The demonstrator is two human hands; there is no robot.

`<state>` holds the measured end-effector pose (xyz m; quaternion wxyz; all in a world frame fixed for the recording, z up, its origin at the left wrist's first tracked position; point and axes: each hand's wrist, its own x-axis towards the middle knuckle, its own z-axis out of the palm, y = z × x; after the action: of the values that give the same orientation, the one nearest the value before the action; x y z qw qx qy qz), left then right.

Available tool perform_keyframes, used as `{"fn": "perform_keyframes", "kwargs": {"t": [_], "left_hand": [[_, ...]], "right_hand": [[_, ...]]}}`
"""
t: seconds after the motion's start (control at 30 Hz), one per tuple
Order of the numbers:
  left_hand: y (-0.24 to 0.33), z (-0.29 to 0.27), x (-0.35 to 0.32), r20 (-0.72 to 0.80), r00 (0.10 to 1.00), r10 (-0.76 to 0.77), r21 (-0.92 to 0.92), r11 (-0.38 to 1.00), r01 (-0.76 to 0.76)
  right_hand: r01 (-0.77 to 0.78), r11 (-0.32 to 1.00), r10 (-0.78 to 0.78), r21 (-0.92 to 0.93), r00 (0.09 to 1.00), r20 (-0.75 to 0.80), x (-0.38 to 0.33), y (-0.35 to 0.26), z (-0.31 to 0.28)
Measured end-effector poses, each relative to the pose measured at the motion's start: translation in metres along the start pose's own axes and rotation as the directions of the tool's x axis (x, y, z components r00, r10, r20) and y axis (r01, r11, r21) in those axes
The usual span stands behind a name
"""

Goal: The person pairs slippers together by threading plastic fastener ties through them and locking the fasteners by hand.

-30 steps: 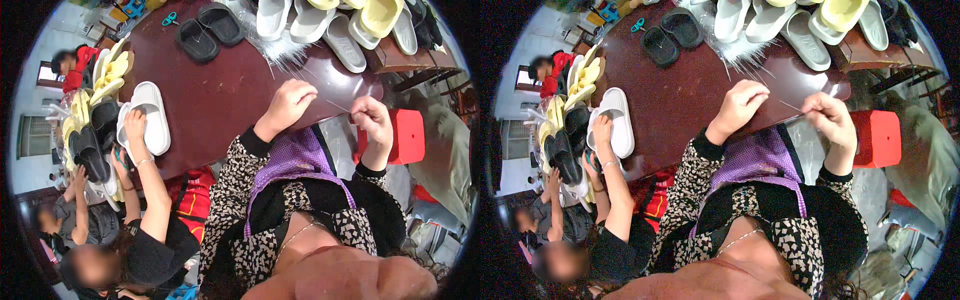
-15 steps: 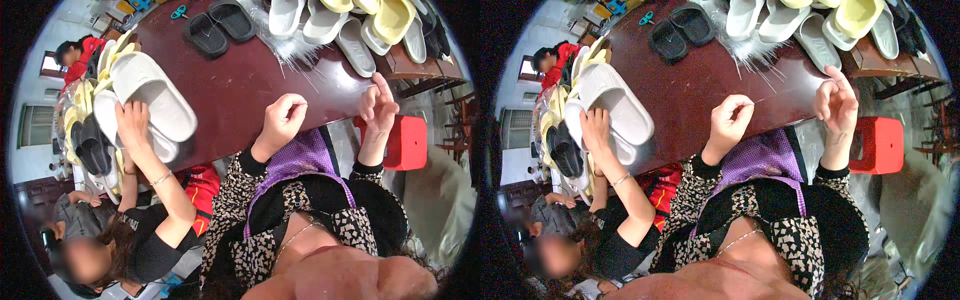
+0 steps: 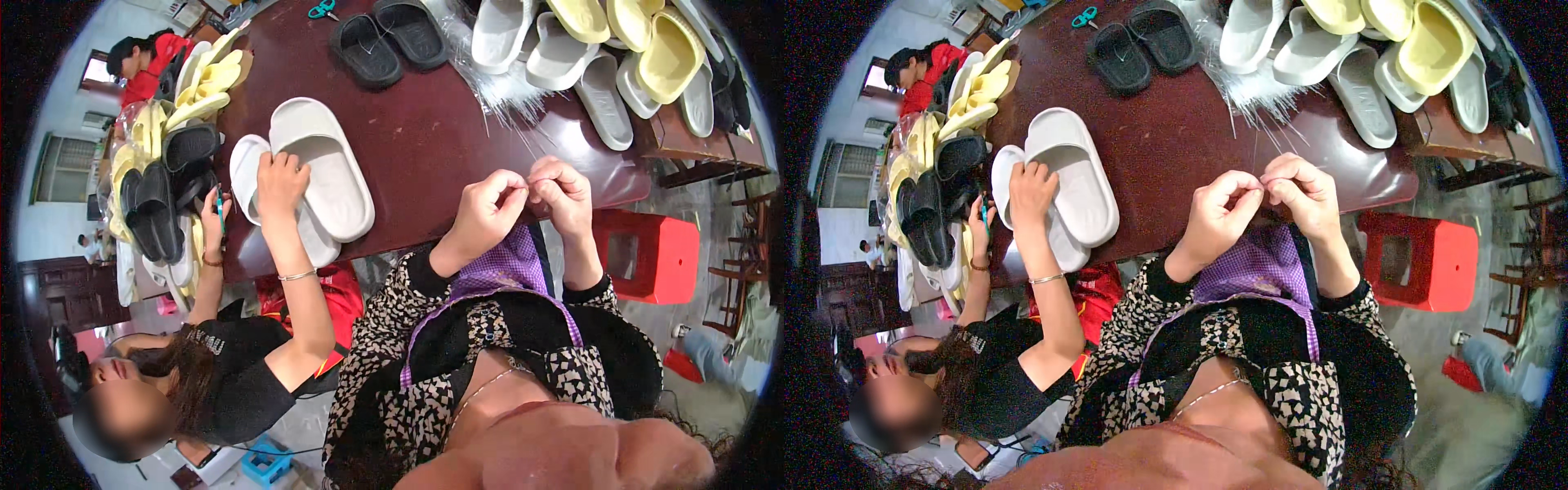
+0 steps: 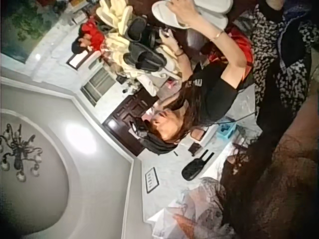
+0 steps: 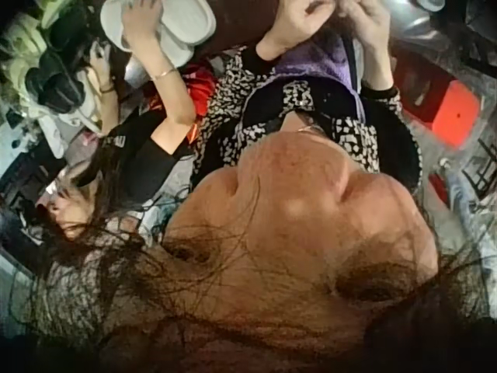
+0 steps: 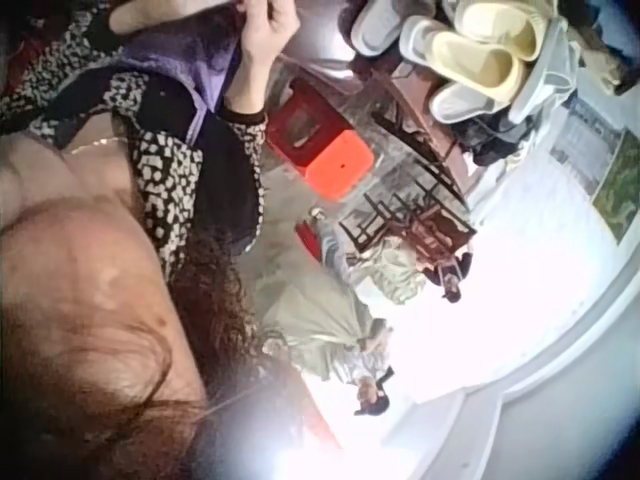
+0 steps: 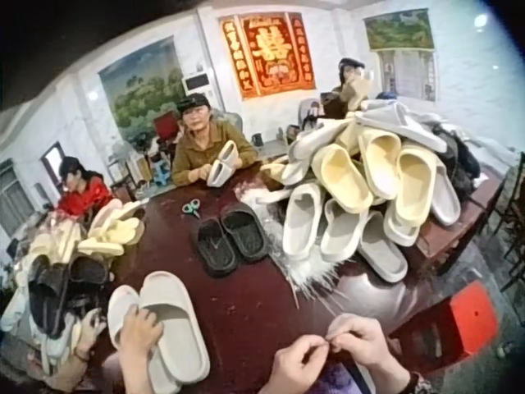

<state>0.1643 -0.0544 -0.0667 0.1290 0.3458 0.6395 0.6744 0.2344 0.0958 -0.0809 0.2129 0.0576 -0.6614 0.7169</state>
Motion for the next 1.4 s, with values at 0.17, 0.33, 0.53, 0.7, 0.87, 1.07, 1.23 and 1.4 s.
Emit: {"fn": "perform_keyframes", "kwargs": {"t": [0.17, 0.33, 0.53, 0.7, 0.87, 1.07, 1.23, 1.4], "left_hand": [[0.005, -0.011, -0.003, 0.016, 0.995, 0.103, 0.119, 0.987, -0.104], [0.004, -0.022, -0.006, 0.021, 0.954, 0.3, 0.244, 0.924, -0.296], [0.01, -0.029, -0.013, 0.082, 0.906, 0.415, 0.354, 0.838, -0.415], [0.016, -0.037, -0.028, 0.115, 0.897, 0.426, 0.36, 0.824, -0.437], [0.024, -0.05, -0.043, 0.093, 0.851, 0.516, 0.439, 0.746, -0.5], [0.027, -0.079, -0.059, 0.035, 0.839, 0.543, 0.579, 0.673, -0.459], [0.023, -0.118, -0.08, -0.025, 0.862, 0.506, 0.699, 0.625, -0.347], [0.016, -0.152, -0.09, -0.371, 0.85, 0.374, 0.646, 0.761, -0.053]], "right_hand": [[0.022, 0.956, -0.002, 0.292, 0.998, -0.066, 0.0, -0.014, 0.004], [0.106, 0.885, -0.095, 0.453, 0.994, -0.046, -0.005, -0.036, -0.01], [0.262, 0.792, -0.222, 0.551, 0.965, -0.14, -0.012, -0.055, -0.032], [0.256, 0.637, -0.242, 0.727, 0.962, -0.126, -0.015, -0.06, -0.039], [0.257, 0.635, -0.253, 0.728, 0.96, -0.118, -0.028, -0.06, -0.038], [0.255, 0.715, -0.182, 0.651, 0.967, -0.178, -0.026, -0.058, -0.03], [0.086, 0.893, -0.021, 0.442, 0.989, -0.149, -0.023, -0.043, -0.012], [-0.11, 0.892, 0.126, 0.439, 0.992, -0.008, -0.019, -0.028, 0.026]]}}
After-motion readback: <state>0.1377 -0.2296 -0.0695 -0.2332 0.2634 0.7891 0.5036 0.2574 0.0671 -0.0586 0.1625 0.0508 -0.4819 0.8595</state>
